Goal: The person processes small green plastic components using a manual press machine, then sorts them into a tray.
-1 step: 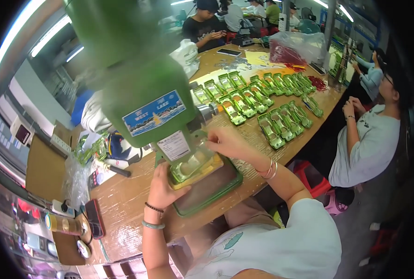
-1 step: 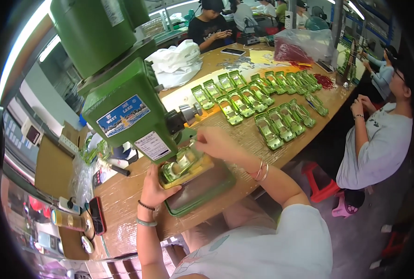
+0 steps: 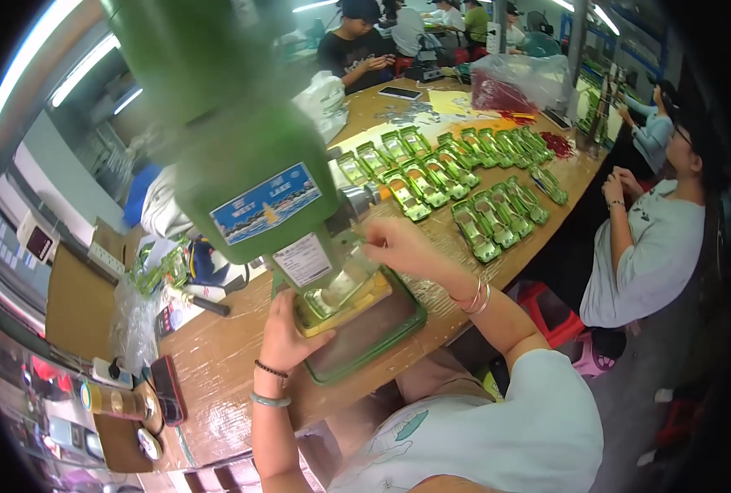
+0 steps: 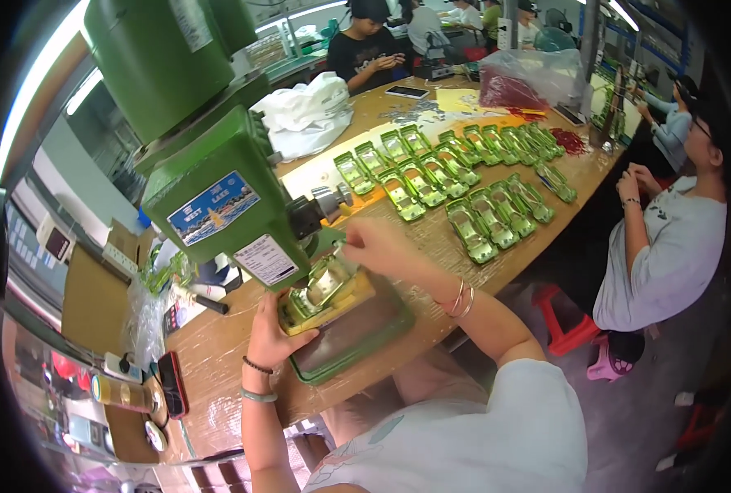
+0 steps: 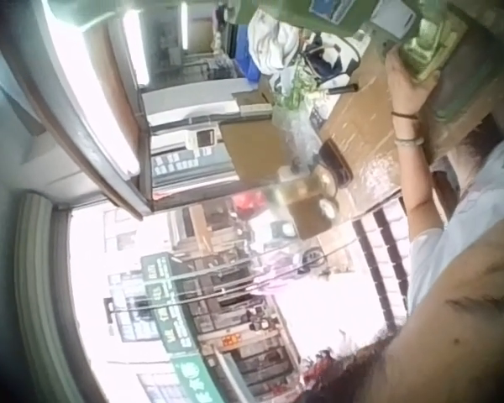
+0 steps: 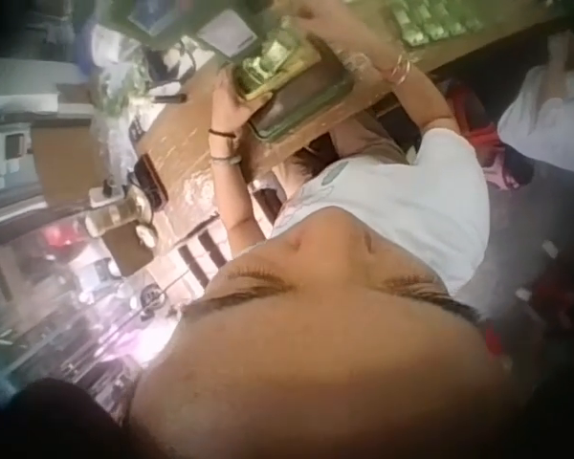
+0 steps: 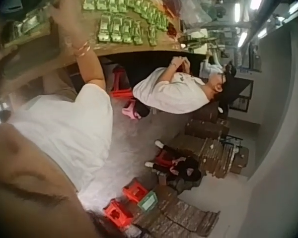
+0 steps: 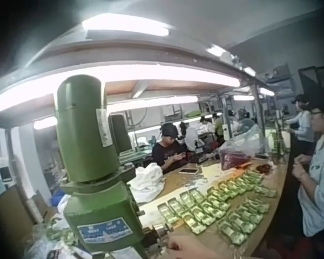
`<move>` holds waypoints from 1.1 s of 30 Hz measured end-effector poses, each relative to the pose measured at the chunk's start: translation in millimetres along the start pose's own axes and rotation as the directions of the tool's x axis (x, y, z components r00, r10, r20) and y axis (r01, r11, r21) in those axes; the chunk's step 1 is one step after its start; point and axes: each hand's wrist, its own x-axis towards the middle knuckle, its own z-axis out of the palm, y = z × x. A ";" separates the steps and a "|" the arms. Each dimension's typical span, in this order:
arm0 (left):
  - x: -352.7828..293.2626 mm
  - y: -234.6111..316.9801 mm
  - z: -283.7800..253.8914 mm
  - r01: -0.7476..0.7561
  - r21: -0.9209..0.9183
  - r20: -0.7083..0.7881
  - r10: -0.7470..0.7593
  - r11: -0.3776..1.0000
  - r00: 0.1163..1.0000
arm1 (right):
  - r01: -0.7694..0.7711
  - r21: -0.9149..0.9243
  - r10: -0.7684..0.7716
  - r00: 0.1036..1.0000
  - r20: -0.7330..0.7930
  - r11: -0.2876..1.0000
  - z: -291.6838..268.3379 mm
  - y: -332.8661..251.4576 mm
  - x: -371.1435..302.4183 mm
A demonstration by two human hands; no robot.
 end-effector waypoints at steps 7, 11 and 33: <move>-3.2 3.9 -5.2 0.080 0.024 -0.001 -0.080 0.996 0.997 | -0.453 0.343 0.458 0.886 0.070 0.823 -72.8 5.2 -0.9; 5.5 6.6 1.7 0.047 -0.006 0.021 -0.047 0.999 0.999 | -0.454 0.370 0.565 0.774 -0.287 0.810 -137.4 56.0 -36.3; -45.4 32.0 -12.0 0.115 0.152 -0.111 -0.099 0.982 0.989 | -0.850 -0.070 0.154 0.175 -0.973 0.522 -382.1 346.3 -180.9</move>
